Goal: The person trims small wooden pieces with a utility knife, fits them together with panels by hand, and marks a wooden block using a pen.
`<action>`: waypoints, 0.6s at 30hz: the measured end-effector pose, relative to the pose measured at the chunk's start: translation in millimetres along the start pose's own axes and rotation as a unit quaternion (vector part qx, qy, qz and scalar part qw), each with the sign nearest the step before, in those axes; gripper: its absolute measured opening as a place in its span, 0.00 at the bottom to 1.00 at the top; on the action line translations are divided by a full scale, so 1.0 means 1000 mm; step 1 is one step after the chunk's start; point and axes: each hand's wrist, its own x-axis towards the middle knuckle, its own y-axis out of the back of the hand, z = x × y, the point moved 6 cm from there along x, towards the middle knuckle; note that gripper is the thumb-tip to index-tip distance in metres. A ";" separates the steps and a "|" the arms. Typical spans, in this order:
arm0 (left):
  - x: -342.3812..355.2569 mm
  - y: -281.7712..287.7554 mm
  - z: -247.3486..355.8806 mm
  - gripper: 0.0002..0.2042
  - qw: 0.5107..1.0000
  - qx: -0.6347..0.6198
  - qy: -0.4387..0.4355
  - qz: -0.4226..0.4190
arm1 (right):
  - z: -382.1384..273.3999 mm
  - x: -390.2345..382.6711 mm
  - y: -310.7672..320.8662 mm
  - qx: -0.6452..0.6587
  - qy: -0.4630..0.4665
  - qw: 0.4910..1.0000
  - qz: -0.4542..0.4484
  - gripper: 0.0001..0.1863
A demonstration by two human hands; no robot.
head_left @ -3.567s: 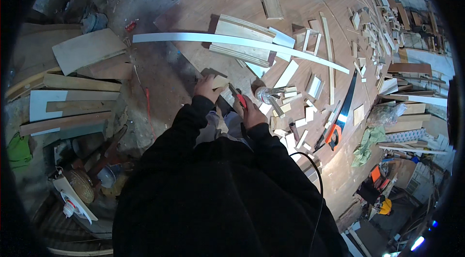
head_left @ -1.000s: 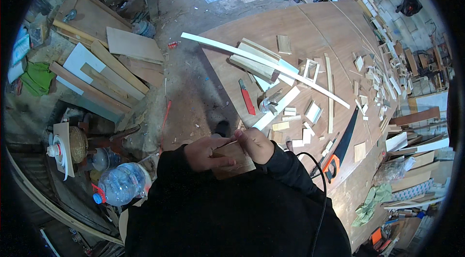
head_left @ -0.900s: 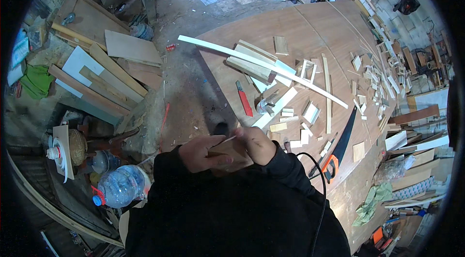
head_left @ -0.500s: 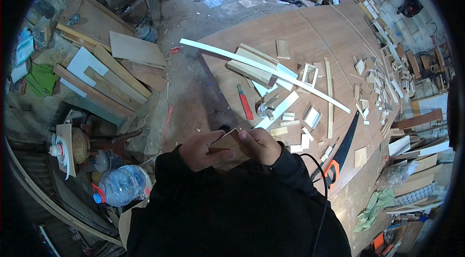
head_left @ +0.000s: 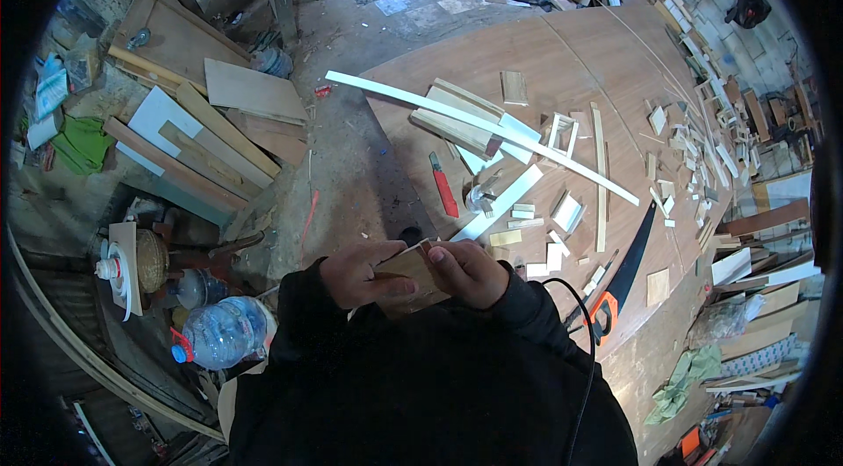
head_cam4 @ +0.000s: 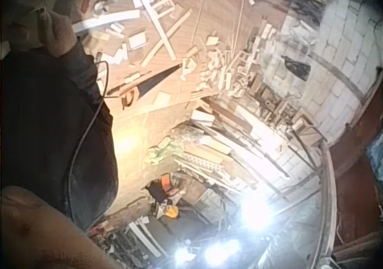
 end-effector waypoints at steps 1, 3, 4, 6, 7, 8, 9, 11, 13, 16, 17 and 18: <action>0.001 -0.001 0.001 0.17 1.000 0.001 0.001 -0.002 | 0.000 -0.001 0.000 0.002 0.000 1.000 0.002 0.25; 0.003 -0.003 0.007 0.17 0.997 -0.072 0.011 -0.014 | 0.000 -0.001 0.001 0.011 -0.012 1.000 0.004 0.25; 0.003 -0.002 0.005 0.17 0.997 -0.071 0.011 -0.014 | 0.000 -0.001 0.000 0.011 -0.012 1.000 0.005 0.25; 0.003 -0.002 -0.003 0.23 0.998 -0.013 0.039 -0.053 | 0.002 -0.001 0.001 0.024 -0.011 0.999 0.027 0.25; 0.003 -0.004 -0.002 0.23 0.998 -0.012 0.038 -0.053 | 0.002 -0.001 0.000 0.023 -0.010 0.999 0.027 0.25; 0.003 -0.001 0.003 0.20 1.000 -0.004 0.020 -0.003 | 0.002 -0.001 0.003 -0.002 -0.006 0.998 0.055 0.24; 0.002 0.003 0.009 0.17 0.999 0.003 0.002 0.047 | 0.001 -0.001 0.006 -0.027 -0.003 0.996 0.082 0.23; -0.001 0.005 0.014 0.17 0.997 0.021 0.010 0.068 | -0.007 -0.006 0.013 -0.090 0.029 0.991 0.092 0.22; -0.004 0.007 0.016 0.17 0.995 0.040 0.020 0.089 | -0.013 -0.007 0.016 -0.151 0.061 0.981 0.101 0.22; -0.003 0.004 0.016 0.17 0.993 0.078 0.023 0.081 | -0.015 -0.005 0.014 -0.173 0.051 0.980 0.079 0.22; -0.002 0.002 0.016 0.17 0.994 0.077 0.004 0.080 | -0.018 -0.004 0.013 -0.158 0.045 0.983 0.080 0.23; -0.002 0.001 0.017 0.17 0.994 0.076 -0.014 0.080 | -0.019 -0.002 0.011 -0.143 0.040 0.986 0.079 0.23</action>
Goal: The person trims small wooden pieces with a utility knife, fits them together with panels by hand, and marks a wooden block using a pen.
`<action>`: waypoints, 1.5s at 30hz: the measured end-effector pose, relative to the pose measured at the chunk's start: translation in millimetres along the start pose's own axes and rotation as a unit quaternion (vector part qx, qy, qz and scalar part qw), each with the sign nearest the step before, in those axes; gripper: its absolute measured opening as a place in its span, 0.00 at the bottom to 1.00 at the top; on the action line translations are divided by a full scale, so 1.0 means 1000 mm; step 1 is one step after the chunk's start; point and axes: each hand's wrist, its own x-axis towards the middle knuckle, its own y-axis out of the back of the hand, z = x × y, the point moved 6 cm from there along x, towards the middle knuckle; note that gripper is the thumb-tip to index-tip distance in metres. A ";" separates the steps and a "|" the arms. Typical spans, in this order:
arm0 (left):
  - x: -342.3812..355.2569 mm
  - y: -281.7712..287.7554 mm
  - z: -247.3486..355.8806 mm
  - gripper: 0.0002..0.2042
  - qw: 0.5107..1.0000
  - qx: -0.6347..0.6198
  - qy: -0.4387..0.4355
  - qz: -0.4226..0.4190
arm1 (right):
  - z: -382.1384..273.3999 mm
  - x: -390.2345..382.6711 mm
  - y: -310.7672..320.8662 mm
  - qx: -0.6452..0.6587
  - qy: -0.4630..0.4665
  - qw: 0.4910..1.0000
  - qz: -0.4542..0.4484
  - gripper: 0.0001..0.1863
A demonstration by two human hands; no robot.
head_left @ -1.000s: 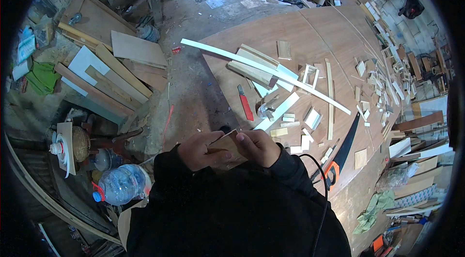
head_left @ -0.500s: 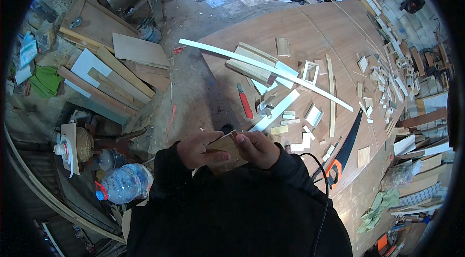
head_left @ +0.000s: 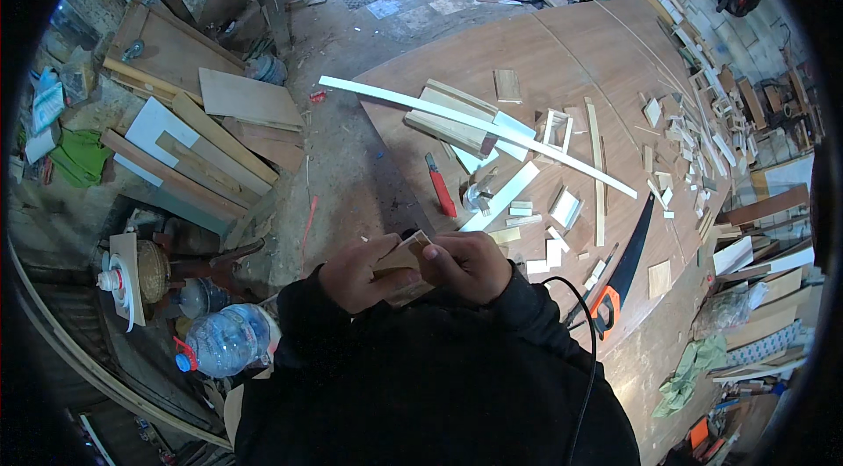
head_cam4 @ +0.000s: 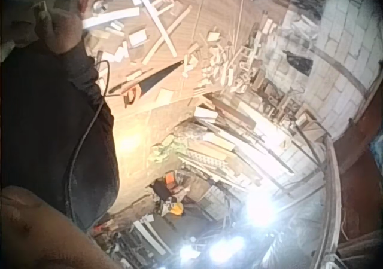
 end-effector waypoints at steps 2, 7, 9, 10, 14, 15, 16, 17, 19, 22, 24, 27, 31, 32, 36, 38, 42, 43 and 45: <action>-0.001 0.001 0.003 0.17 1.000 -0.004 -0.007 0.006 | 0.006 0.000 -0.005 0.029 0.002 0.999 0.015 0.23; -0.003 0.003 0.006 0.17 0.999 -0.034 -0.014 0.008 | -0.002 -0.001 -0.006 0.042 0.036 0.995 0.086 0.24; -0.004 0.003 0.005 0.17 0.999 -0.021 -0.036 0.020 | -0.002 -0.002 -0.006 0.007 0.030 0.994 0.107 0.24; -0.004 0.003 0.006 0.17 0.999 -0.021 -0.036 0.021 | -0.002 -0.002 -0.007 0.007 0.031 0.994 0.107 0.24; -0.006 0.005 0.006 0.16 0.998 0.004 -0.047 0.034 | -0.003 -0.002 -0.008 -0.017 0.044 0.990 0.136 0.21; -0.008 0.005 0.005 0.16 0.998 0.004 -0.044 0.032 | -0.006 -0.003 -0.007 -0.042 0.062 0.987 0.143 0.21; -0.008 0.004 0.006 0.16 0.999 0.004 -0.044 0.033 | -0.007 -0.004 -0.007 -0.042 0.062 0.987 0.142 0.21; -0.008 0.004 0.009 0.16 0.998 0.005 -0.055 0.038 | -0.012 -0.004 -0.005 -0.051 0.070 0.985 0.150 0.20; -0.008 0.006 0.013 0.16 0.997 0.007 -0.067 0.044 | -0.017 -0.004 -0.004 -0.061 0.079 0.982 0.158 0.19; -0.009 0.008 0.015 0.15 0.997 0.014 -0.065 0.041 | -0.019 -0.004 0.000 -0.092 0.080 0.979 0.166 0.18; -0.011 0.008 0.020 0.15 0.988 0.126 -0.079 0.031 | -0.023 -0.003 0.005 -0.069 0.081 0.988 0.115 0.17; -0.009 0.003 0.025 0.14 0.984 0.151 -0.094 0.027 | -0.030 0.003 0.012 -0.058 0.086 0.994 0.037 0.16; -0.005 0.000 0.027 0.14 0.980 0.146 -0.129 0.034 | -0.023 0.005 0.009 -0.042 0.123 0.991 0.011 0.16; -0.004 0.000 0.026 0.14 0.982 0.145 -0.120 0.033 | -0.023 0.004 0.010 -0.062 0.152 0.985 0.056 0.15; -0.002 0.001 0.028 0.14 0.983 0.144 -0.108 0.027 | -0.030 -0.002 0.014 -0.113 0.182 0.964 0.158 0.12; -0.003 0.003 0.038 0.14 0.978 0.160 -0.124 0.039 | -0.035 -0.005 0.014 -0.120 0.184 0.959 0.179 0.11; -0.005 0.003 0.043 0.15 0.974 0.168 -0.144 0.040 | -0.041 -0.010 0.017 -0.136 0.197 0.949 0.204 0.09; -0.006 0.004 0.044 0.15 0.975 0.167 -0.143 0.041 | -0.043 -0.011 0.017 -0.136 0.197 0.950 0.202 0.09; -0.004 0.005 0.045 0.14 0.976 0.173 -0.131 0.029 | -0.044 -0.010 0.019 -0.142 0.184 0.951 0.205 0.10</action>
